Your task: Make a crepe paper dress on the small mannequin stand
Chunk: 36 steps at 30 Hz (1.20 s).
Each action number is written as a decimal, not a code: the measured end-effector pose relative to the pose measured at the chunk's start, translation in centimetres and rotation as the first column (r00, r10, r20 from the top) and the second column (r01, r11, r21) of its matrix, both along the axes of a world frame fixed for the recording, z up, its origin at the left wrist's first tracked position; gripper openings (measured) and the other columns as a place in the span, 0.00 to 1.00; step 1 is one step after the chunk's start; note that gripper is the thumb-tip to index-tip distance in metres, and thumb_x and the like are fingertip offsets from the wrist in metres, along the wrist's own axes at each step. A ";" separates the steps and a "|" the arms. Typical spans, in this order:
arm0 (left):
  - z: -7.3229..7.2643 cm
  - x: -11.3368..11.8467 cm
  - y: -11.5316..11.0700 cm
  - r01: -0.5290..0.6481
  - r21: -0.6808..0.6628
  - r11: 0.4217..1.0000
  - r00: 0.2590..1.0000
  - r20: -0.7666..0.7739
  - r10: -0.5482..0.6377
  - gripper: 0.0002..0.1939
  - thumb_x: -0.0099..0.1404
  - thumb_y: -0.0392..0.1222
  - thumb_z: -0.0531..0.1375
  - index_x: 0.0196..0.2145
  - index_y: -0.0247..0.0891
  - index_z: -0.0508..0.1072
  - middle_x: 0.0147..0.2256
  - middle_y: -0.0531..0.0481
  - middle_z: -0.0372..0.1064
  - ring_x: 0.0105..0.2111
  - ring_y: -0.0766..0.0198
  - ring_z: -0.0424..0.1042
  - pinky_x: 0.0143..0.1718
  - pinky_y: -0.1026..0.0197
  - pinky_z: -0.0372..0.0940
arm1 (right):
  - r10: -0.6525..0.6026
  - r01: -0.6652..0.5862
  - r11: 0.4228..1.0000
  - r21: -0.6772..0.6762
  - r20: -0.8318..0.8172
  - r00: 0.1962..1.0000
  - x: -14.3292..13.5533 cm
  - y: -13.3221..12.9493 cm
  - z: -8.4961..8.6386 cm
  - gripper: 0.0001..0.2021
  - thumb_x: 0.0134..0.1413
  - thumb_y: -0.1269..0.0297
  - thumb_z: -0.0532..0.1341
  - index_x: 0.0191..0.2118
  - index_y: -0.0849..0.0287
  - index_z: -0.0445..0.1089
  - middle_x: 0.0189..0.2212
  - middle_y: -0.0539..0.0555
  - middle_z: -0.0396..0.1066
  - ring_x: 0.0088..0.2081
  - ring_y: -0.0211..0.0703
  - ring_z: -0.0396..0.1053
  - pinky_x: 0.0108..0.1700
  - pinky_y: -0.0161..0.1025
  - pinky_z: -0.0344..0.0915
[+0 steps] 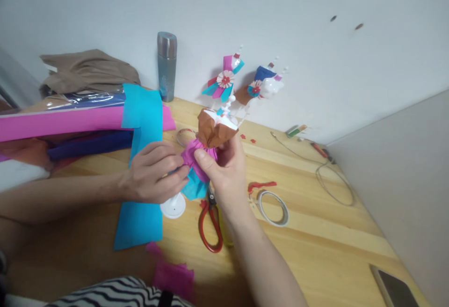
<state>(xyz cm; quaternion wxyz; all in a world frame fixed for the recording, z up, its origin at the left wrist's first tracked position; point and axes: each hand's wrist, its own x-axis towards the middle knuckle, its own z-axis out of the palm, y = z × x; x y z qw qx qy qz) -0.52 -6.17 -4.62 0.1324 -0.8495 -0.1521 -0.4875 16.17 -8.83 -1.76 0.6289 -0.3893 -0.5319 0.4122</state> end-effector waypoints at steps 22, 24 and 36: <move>2.3 0.4 -0.1 0.071 -0.915 0.398 0.996 0.090 0.029 0.16 0.52 0.46 0.67 0.29 0.39 0.62 0.29 0.54 0.66 0.31 0.64 0.67 0.35 0.59 0.63 | 0.118 -0.128 0.985 -0.114 -0.095 0.989 0.1 0.0 0.2 0.14 0.49 0.59 0.69 0.43 0.50 0.74 0.41 0.52 0.77 0.44 0.50 0.75 0.52 0.52 0.71; 2.0 0.3 0.0 0.115 -0.946 0.302 0.993 0.112 -0.026 0.17 0.52 0.47 0.67 0.30 0.39 0.63 0.29 0.54 0.67 0.32 0.63 0.68 0.33 0.60 0.64 | 0.101 -0.117 0.984 -0.134 -0.120 0.988 0.1 0.0 0.2 0.13 0.47 0.61 0.70 0.42 0.50 0.75 0.39 0.51 0.78 0.41 0.48 0.76 0.50 0.51 0.72; 1.2 0.0 1.4 0.437 -0.893 0.106 0.894 0.419 -0.160 0.10 0.63 0.43 0.61 0.39 0.34 0.73 0.34 0.46 0.76 0.34 0.63 0.76 0.35 0.59 0.71 | 0.054 -0.095 0.988 -0.125 -0.299 0.953 1.7 1.1 0.7 0.08 0.43 0.64 0.67 0.33 0.53 0.75 0.34 0.51 0.80 0.38 0.51 0.77 0.47 0.52 0.75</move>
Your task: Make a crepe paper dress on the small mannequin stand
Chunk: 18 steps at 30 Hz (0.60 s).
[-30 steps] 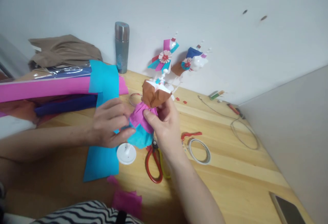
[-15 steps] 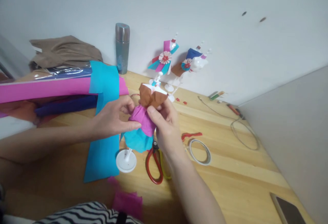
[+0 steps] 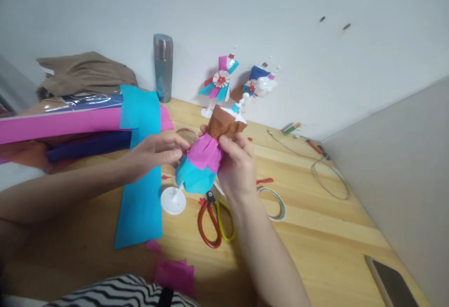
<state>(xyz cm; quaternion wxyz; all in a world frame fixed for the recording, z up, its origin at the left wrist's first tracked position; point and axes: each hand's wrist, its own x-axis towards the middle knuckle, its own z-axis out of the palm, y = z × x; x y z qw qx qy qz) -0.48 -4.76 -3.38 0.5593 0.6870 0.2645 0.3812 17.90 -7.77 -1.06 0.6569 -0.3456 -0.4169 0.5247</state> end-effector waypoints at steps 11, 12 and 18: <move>1.1 -0.3 -1.0 -0.088 0.864 0.496 0.990 0.022 0.138 0.03 0.65 0.33 0.60 0.33 0.38 0.73 0.36 0.46 0.74 0.38 0.64 0.74 0.42 0.60 0.69 | 0.131 -0.132 0.991 -0.012 -0.052 0.990 0.4 0.3 -0.9 0.11 0.48 0.60 0.62 0.40 0.51 0.73 0.38 0.51 0.78 0.43 0.52 0.76 0.52 0.56 0.72; 1.3 -0.4 -1.2 -0.044 0.866 0.498 0.995 -0.006 0.098 0.05 0.65 0.34 0.60 0.30 0.38 0.71 0.33 0.48 0.73 0.35 0.65 0.73 0.39 0.61 0.68 | 0.126 -0.126 0.992 -0.004 -0.053 0.991 0.4 0.3 -0.8 0.12 0.48 0.60 0.62 0.40 0.51 0.73 0.38 0.51 0.77 0.43 0.51 0.76 0.52 0.55 0.72; 1.4 -0.7 -1.0 -0.100 0.853 0.513 0.989 0.030 0.142 0.05 0.67 0.44 0.59 0.38 0.41 0.71 0.37 0.46 0.72 0.39 0.61 0.72 0.41 0.57 0.68 | 0.072 -0.072 0.997 0.011 -0.043 0.996 0.1 0.0 -0.4 0.09 0.48 0.62 0.61 0.38 0.50 0.74 0.37 0.50 0.78 0.42 0.49 0.76 0.52 0.54 0.73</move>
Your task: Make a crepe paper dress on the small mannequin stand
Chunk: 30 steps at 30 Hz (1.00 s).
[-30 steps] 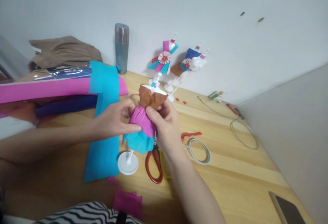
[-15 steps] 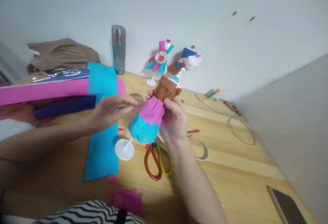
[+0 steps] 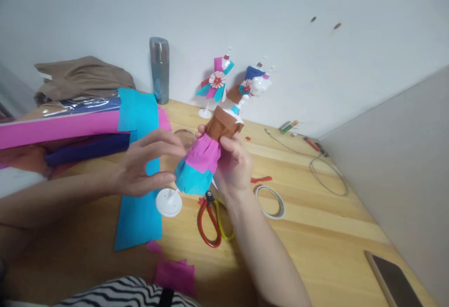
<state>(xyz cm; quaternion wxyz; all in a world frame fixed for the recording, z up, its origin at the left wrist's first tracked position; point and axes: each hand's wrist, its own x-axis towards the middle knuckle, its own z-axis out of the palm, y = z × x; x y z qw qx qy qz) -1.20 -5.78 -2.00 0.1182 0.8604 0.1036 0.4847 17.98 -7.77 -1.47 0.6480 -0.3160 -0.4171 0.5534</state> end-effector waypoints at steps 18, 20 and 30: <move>-0.3 1.8 1.4 0.172 -0.882 0.438 0.984 0.133 -0.118 0.16 0.56 0.50 0.65 0.33 0.36 0.67 0.30 0.50 0.71 0.30 0.64 0.72 0.33 0.60 0.68 | -0.073 0.065 0.997 0.046 0.213 0.974 -1.3 -0.7 0.2 0.17 0.41 0.57 0.73 0.39 0.50 0.72 0.39 0.51 0.78 0.44 0.51 0.76 0.53 0.56 0.71; -0.2 1.9 1.4 0.185 -0.908 0.376 0.980 0.143 -0.137 0.16 0.57 0.50 0.65 0.32 0.36 0.68 0.28 0.51 0.69 0.28 0.66 0.71 0.31 0.61 0.67 | -0.034 0.024 0.999 0.048 0.212 0.977 -1.0 -0.6 0.3 0.20 0.40 0.52 0.73 0.39 0.50 0.73 0.42 0.52 0.78 0.48 0.53 0.75 0.56 0.57 0.70; -1.6 2.1 1.9 0.236 -0.863 0.446 0.949 0.106 -0.297 0.18 0.60 0.55 0.64 0.28 0.35 0.71 0.26 0.51 0.67 0.27 0.65 0.69 0.27 0.63 0.64 | 0.027 -0.038 0.998 0.044 0.224 0.974 -1.0 -0.4 0.1 0.22 0.38 0.49 0.74 0.40 0.53 0.73 0.40 0.54 0.78 0.46 0.54 0.76 0.53 0.55 0.72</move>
